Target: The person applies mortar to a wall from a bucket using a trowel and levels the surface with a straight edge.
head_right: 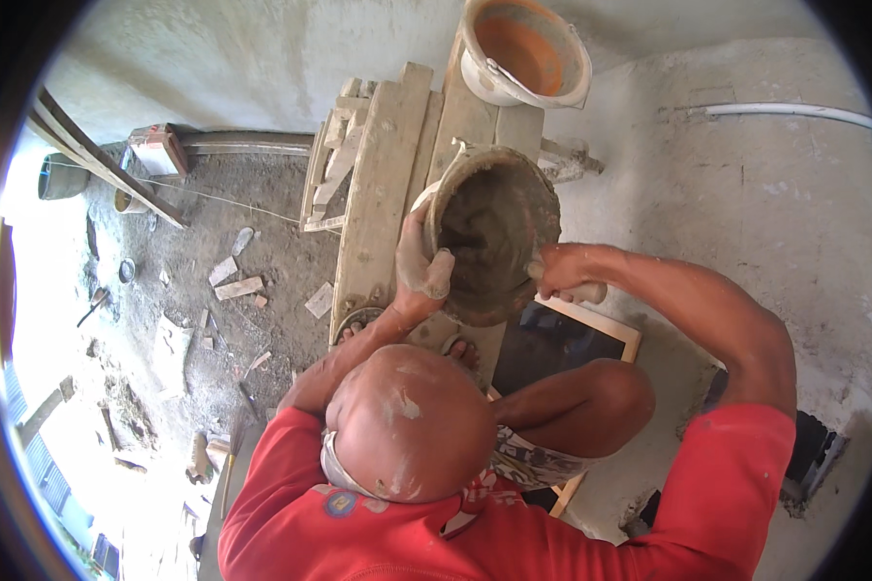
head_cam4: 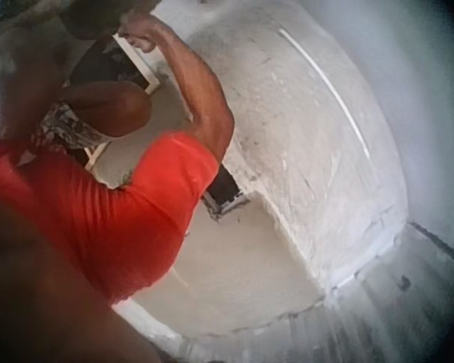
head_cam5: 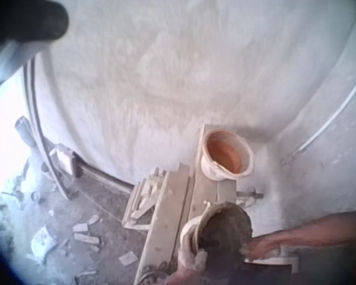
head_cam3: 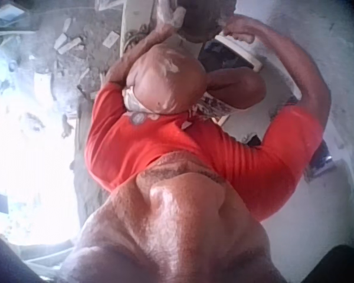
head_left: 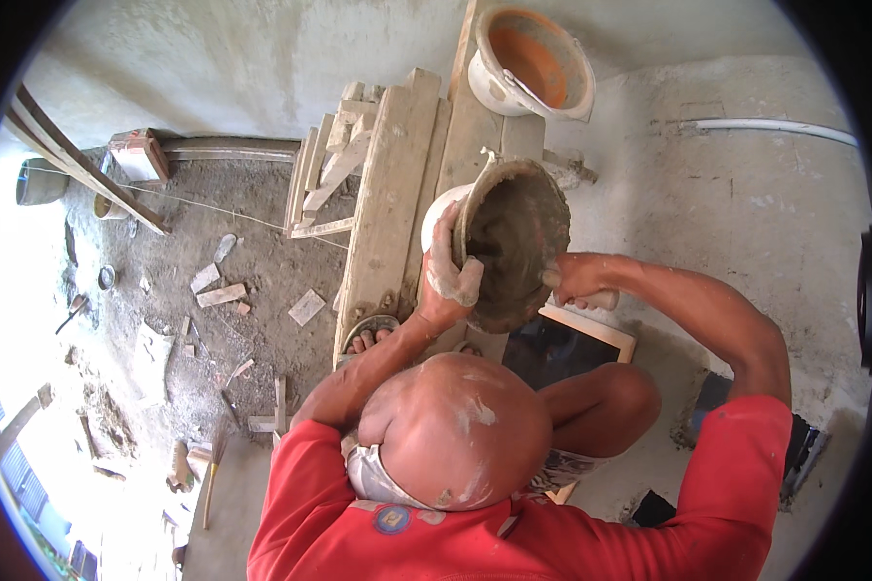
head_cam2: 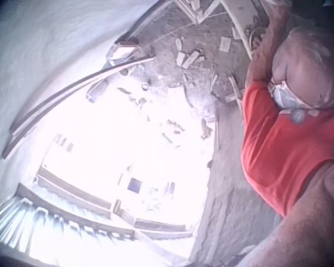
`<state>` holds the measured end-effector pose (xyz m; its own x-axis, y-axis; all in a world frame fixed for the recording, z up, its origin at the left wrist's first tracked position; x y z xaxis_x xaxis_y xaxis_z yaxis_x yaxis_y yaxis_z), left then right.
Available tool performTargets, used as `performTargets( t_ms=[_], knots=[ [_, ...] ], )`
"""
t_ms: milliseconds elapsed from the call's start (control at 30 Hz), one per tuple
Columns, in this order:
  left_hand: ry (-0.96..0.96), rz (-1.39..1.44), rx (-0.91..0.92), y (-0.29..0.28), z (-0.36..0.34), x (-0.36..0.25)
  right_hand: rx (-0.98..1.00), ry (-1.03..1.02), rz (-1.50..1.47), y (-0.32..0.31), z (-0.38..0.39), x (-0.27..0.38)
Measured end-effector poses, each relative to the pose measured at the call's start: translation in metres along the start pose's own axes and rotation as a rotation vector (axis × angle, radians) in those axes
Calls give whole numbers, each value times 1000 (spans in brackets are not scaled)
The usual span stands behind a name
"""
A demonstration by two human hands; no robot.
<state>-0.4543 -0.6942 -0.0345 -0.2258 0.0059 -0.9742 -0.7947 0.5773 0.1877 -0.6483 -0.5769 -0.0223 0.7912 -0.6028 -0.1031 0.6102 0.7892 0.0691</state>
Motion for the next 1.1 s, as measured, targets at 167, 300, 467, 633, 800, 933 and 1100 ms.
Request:
performTargets(
  t_ms=[167,300,467,633,800,933,1100],
  knots=[
    [-46,-32,-9,-5,1,1,137,-208,-593,47,-15,-8],
    [-104,-65,-20,-11,4,6,303,-378,-923,77,-18,15],
    [-156,23,-73,-29,3,23,387,-546,-1145,85,-21,44],
    [-117,49,-67,-36,-2,26,342,-617,-1227,88,-25,48],
    [-147,92,-67,-37,-2,29,257,-668,-1182,92,-23,45],
    [-140,68,-67,-40,-3,28,216,-673,-1197,90,-18,42],
    [-197,62,-41,-39,-3,32,221,-713,-1189,81,-7,45]
  ],
)
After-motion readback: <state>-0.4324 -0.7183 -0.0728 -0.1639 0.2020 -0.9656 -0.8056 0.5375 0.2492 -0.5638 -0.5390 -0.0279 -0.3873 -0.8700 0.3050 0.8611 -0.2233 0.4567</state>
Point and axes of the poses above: each hand's wrist, its own z-axis away from the middle knuckle, its own y-axis out of the palm, x = y × z, the point moved 9 cm from there along -z, towards the middle knuckle, and after that the axes turned 12 degrees about x, right-handed, at the moved point
